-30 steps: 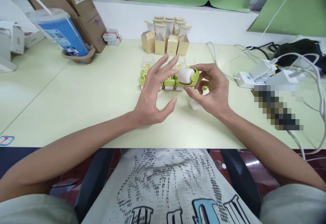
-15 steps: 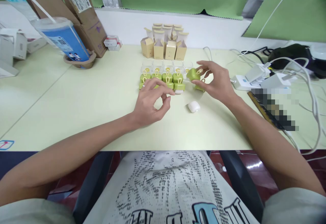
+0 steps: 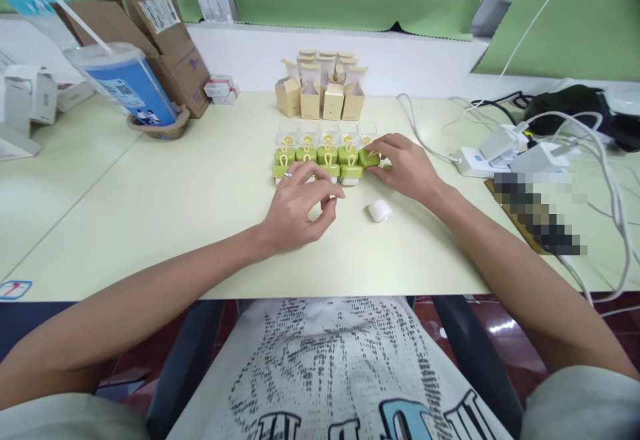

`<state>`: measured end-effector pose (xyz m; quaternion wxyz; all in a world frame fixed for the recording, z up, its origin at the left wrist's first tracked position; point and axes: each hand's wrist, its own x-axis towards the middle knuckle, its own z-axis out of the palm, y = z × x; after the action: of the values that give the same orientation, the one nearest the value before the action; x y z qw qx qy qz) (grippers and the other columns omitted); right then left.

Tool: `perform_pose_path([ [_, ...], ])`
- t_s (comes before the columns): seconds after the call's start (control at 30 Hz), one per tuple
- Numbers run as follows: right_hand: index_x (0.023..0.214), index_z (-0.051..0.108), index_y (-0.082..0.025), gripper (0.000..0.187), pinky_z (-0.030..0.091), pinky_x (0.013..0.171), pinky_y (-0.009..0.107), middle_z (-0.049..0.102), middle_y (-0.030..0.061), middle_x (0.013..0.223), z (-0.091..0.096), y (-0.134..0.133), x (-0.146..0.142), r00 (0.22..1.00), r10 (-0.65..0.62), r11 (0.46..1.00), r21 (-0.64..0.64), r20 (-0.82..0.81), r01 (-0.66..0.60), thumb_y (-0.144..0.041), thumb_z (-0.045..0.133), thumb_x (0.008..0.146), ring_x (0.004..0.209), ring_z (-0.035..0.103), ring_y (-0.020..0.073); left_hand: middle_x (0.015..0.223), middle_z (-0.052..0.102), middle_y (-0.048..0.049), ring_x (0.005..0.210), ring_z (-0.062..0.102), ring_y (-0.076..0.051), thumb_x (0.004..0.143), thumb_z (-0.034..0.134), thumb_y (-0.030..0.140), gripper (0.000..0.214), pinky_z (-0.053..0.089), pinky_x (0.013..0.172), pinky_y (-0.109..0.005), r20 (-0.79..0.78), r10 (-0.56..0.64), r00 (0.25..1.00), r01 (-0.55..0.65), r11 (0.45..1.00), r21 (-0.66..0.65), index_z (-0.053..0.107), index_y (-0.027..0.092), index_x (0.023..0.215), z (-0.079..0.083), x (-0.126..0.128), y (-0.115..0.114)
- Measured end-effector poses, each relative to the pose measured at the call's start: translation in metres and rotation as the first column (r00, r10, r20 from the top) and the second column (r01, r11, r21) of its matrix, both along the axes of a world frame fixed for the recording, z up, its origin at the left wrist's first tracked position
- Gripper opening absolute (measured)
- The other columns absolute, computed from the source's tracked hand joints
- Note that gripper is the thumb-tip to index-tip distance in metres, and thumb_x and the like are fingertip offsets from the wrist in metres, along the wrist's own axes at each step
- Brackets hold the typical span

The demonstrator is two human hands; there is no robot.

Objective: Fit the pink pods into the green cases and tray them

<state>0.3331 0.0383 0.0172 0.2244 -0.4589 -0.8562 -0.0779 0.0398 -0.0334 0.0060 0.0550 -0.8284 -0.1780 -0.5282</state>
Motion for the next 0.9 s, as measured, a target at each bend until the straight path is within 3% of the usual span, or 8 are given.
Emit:
perform_pose_path([
  [0.17,0.139,0.080,-0.015,0.042,0.065,0.098,0.055,0.080,0.0221,0.140,0.001,-0.001,-0.004,1.000,-0.016,1.000,-0.024,0.000,0.016,-0.028,0.067,0.101,0.115,0.078,0.0395,0.077,0.068,0.0036,0.091,0.075,-0.023,0.092,0.066,0.003,0.028,0.055,0.088,-0.042,-0.016,0.005,1.000,-0.004,1.000,0.022,0.069,0.026,0.108,0.000,0.000,0.001],
  [0.37,0.146,0.075,-0.022,0.047,0.064,0.092,0.052,0.077,0.0188,0.143,-0.001,-0.002,-0.004,0.999,-0.011,1.000,-0.012,-0.047,0.010,-0.029,0.067,0.100,0.107,0.077,0.0368,0.075,0.068,0.0041,0.092,0.075,-0.024,0.093,0.066,0.003,0.027,0.053,0.086,-0.042,-0.040,0.004,0.999,-0.003,0.999,0.037,0.069,0.026,0.108,-0.003,0.000,0.002],
  [0.53,0.150,0.073,-0.021,0.051,0.063,0.089,0.052,0.076,0.0193,0.143,0.004,-0.004,-0.004,0.999,-0.013,1.000,0.004,-0.048,0.013,-0.035,0.067,0.101,0.104,0.077,0.0363,0.078,0.072,0.0022,0.095,0.076,-0.026,0.095,0.067,0.003,0.027,0.056,0.086,-0.044,-0.068,-0.010,0.998,0.012,1.000,0.021,0.070,0.025,0.110,-0.003,-0.002,0.001],
  [0.6,0.147,0.075,-0.022,0.047,0.063,0.093,0.054,0.079,0.0191,0.138,0.012,-0.007,0.000,0.997,-0.029,0.999,0.026,-0.071,0.031,-0.041,0.066,0.105,0.106,0.077,0.0380,0.093,0.080,-0.0022,0.107,0.077,-0.029,0.097,0.068,0.006,0.030,0.062,0.094,-0.049,-0.137,-0.052,0.989,0.049,0.999,-0.025,0.071,0.025,0.121,-0.002,-0.001,-0.002],
  [0.67,0.137,0.079,-0.023,0.039,0.061,0.095,0.056,0.083,0.0181,0.126,0.021,-0.010,0.009,0.990,-0.081,0.995,0.049,-0.115,0.087,-0.044,0.061,0.109,0.106,0.077,0.0384,0.131,0.083,-0.0117,0.135,0.073,-0.033,0.101,0.067,0.011,0.041,0.063,0.112,-0.059,-0.256,-0.133,0.958,0.111,0.989,-0.098,0.068,0.024,0.140,-0.002,0.004,-0.005],
  [0.77,0.121,0.084,-0.022,0.033,0.059,0.086,0.052,0.086,0.0156,0.113,0.029,-0.011,0.029,0.979,-0.157,0.988,-0.016,-0.132,0.156,-0.047,0.066,0.108,0.094,0.077,0.0341,0.184,0.048,-0.0194,0.177,0.039,-0.039,0.110,0.066,0.025,0.059,0.047,0.139,-0.065,-0.444,-0.242,0.863,0.172,0.966,-0.192,0.053,0.022,0.168,-0.007,0.018,-0.010],
  [0.83,0.120,0.085,-0.022,0.039,0.056,0.078,0.049,0.088,0.0151,0.111,0.027,-0.008,0.042,0.986,-0.146,0.984,-0.114,-0.077,0.136,-0.055,0.077,0.102,0.085,0.075,0.0308,0.192,0.036,-0.0169,0.183,0.026,-0.039,0.115,0.064,0.037,0.067,0.043,0.143,-0.062,-0.542,-0.270,0.796,0.172,0.959,-0.225,0.044,0.022,0.177,-0.013,0.027,-0.011],
  [0.9,0.122,0.086,-0.024,0.047,0.054,0.073,0.048,0.087,0.0139,0.102,0.022,-0.003,0.051,0.996,-0.085,0.979,-0.190,-0.030,0.078,-0.063,0.084,0.096,0.077,0.072,0.0290,0.187,0.046,-0.0158,0.180,0.032,-0.039,0.117,0.062,0.041,0.067,0.043,0.143,-0.060,-0.597,-0.278,0.752,0.162,0.957,-0.240,0.042,0.021,0.178,-0.018,0.033,-0.011],
])
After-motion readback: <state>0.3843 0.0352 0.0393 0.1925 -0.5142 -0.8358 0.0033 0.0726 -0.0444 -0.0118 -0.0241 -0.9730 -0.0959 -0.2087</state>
